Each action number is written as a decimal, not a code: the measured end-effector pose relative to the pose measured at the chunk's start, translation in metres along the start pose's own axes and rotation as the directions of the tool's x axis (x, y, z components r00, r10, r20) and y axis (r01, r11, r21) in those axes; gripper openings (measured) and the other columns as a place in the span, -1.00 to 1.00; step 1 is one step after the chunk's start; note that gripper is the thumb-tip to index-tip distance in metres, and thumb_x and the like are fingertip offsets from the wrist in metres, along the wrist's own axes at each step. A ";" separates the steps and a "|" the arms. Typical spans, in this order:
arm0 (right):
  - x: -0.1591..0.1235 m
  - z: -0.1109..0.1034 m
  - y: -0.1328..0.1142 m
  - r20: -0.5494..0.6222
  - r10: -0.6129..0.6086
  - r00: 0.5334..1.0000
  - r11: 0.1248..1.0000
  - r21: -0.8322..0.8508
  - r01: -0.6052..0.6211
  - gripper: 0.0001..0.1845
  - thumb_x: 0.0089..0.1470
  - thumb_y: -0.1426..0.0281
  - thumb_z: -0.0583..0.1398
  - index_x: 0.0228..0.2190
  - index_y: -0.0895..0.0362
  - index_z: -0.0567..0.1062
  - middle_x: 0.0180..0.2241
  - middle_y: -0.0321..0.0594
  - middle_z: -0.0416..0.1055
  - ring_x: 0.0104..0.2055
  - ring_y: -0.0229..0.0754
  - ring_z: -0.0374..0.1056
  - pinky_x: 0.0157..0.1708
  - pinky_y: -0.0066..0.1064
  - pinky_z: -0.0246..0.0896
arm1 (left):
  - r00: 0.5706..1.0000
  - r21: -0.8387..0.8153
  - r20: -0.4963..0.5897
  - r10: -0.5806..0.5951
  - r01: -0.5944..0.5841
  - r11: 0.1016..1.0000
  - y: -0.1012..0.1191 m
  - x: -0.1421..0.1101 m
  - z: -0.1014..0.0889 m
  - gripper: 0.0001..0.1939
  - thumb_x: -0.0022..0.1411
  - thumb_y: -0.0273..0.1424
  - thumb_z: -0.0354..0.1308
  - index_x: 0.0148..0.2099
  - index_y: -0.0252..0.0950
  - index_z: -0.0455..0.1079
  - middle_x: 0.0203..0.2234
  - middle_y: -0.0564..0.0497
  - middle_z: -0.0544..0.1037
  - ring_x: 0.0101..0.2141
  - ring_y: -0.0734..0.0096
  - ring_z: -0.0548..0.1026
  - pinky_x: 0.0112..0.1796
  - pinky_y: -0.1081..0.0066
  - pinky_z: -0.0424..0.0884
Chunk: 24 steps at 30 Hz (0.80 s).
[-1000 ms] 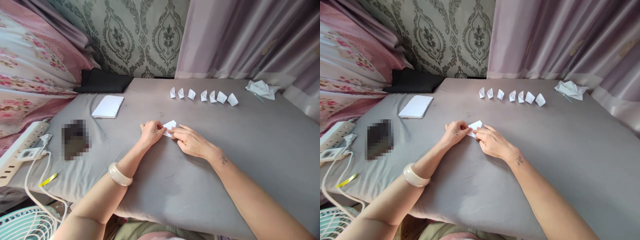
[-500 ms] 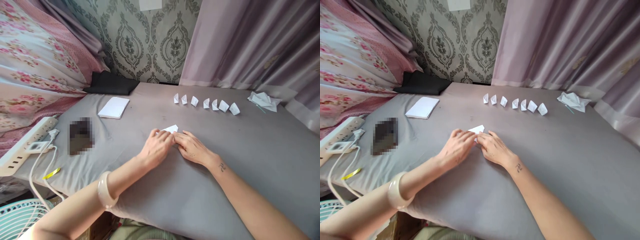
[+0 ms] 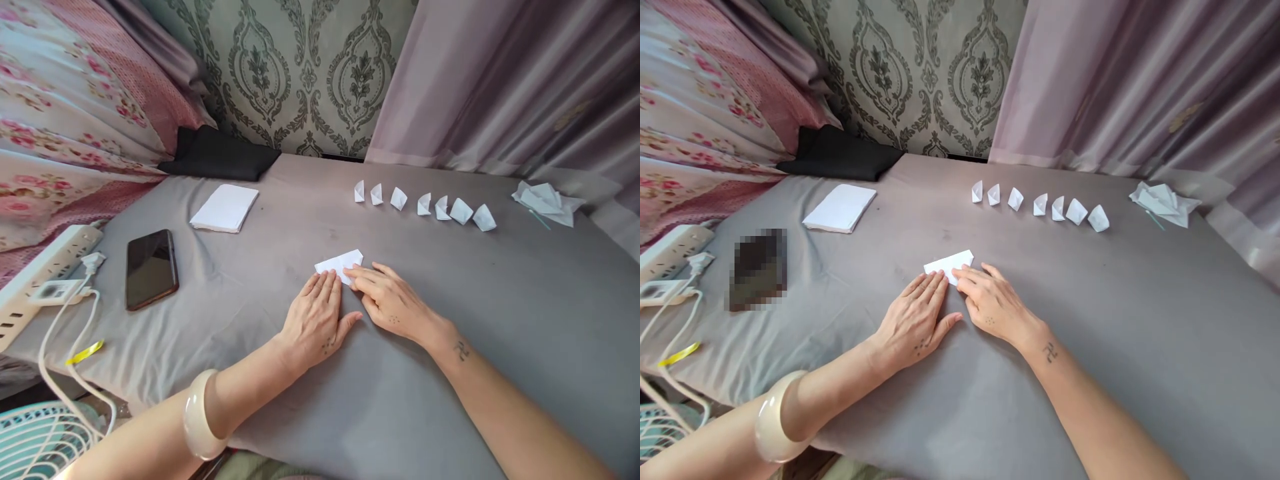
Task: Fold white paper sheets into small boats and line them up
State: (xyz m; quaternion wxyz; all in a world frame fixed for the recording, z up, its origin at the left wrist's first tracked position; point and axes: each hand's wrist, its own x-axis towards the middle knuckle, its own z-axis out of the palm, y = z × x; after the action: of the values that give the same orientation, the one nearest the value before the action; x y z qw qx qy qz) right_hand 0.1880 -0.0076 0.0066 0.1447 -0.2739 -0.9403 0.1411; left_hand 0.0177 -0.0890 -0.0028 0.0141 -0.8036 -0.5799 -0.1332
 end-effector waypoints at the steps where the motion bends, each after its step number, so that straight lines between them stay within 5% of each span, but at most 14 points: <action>1: 0.000 0.000 0.000 0.000 0.006 1.000 1.000 0.000 -0.006 -0.65 0.01 0.69 -0.01 -0.28 0.10 0.43 0.11 -0.18 0.36 0.21 -0.12 0.20 0.19 -0.06 0.03 | 1.000 0.001 -0.001 -0.014 0.014 1.000 0.001 0.000 0.000 -0.34 0.35 -0.10 -0.19 0.21 -0.58 0.19 0.15 -0.39 0.30 0.18 0.02 0.27 0.18 0.12 0.16; 8: 0.000 0.003 -0.002 -0.015 0.007 1.000 1.000 -0.027 -0.007 -0.68 0.06 0.66 -0.01 -0.28 0.11 0.43 0.09 -0.21 0.38 0.19 -0.11 0.22 0.16 -0.12 0.05 | 0.977 0.118 -0.063 -0.202 0.209 0.971 -0.017 -0.001 0.000 -0.37 0.35 -0.13 -0.18 0.12 -0.63 0.28 0.08 -0.47 0.37 0.11 -0.06 0.35 0.15 0.07 0.19; 15: 0.002 0.011 -0.037 -0.066 0.082 0.994 0.972 -0.214 -0.094 -0.73 0.12 0.50 0.03 -0.18 0.30 0.44 0.06 0.16 0.35 0.11 0.07 0.27 0.09 -0.14 0.11 | 0.993 0.065 -0.096 -0.067 0.073 0.995 -0.030 0.014 -0.016 -0.68 0.34 -0.44 -0.16 0.00 -0.39 0.35 0.03 -0.27 0.42 0.00 0.08 0.39 -0.01 0.13 0.31; 19: 0.005 0.012 -0.050 -0.084 0.126 0.988 0.951 -0.273 -0.145 -0.73 0.11 0.53 0.00 -0.23 0.32 0.45 -0.03 0.15 0.41 0.00 0.05 0.33 0.01 -0.17 0.15 | 0.979 -0.042 -0.193 -0.067 0.060 0.997 -0.027 0.026 -0.019 -0.69 0.31 -0.51 -0.14 0.01 -0.29 0.34 -0.05 -0.17 0.43 -0.12 0.18 0.39 -0.12 0.22 0.35; 24: 0.009 0.014 -0.064 -0.085 0.208 0.974 0.920 -0.323 -0.224 -0.76 0.13 0.51 0.00 -0.31 0.27 0.46 -0.17 0.13 0.45 -0.12 0.05 0.36 -0.10 -0.18 0.16 | 0.998 -0.215 0.019 -0.062 0.065 0.974 -0.034 0.036 -0.011 -0.70 0.31 -0.50 -0.15 -0.15 -0.27 0.43 -0.25 -0.07 0.50 -0.23 0.31 0.44 -0.18 0.36 0.37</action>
State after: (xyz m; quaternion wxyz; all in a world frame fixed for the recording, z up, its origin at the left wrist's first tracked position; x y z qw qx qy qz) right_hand 0.1453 -0.0568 0.0171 0.1035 -0.3996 -0.9108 -0.0101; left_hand -0.0054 -0.0462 0.0121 -0.0812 -0.7822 -0.5876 -0.1908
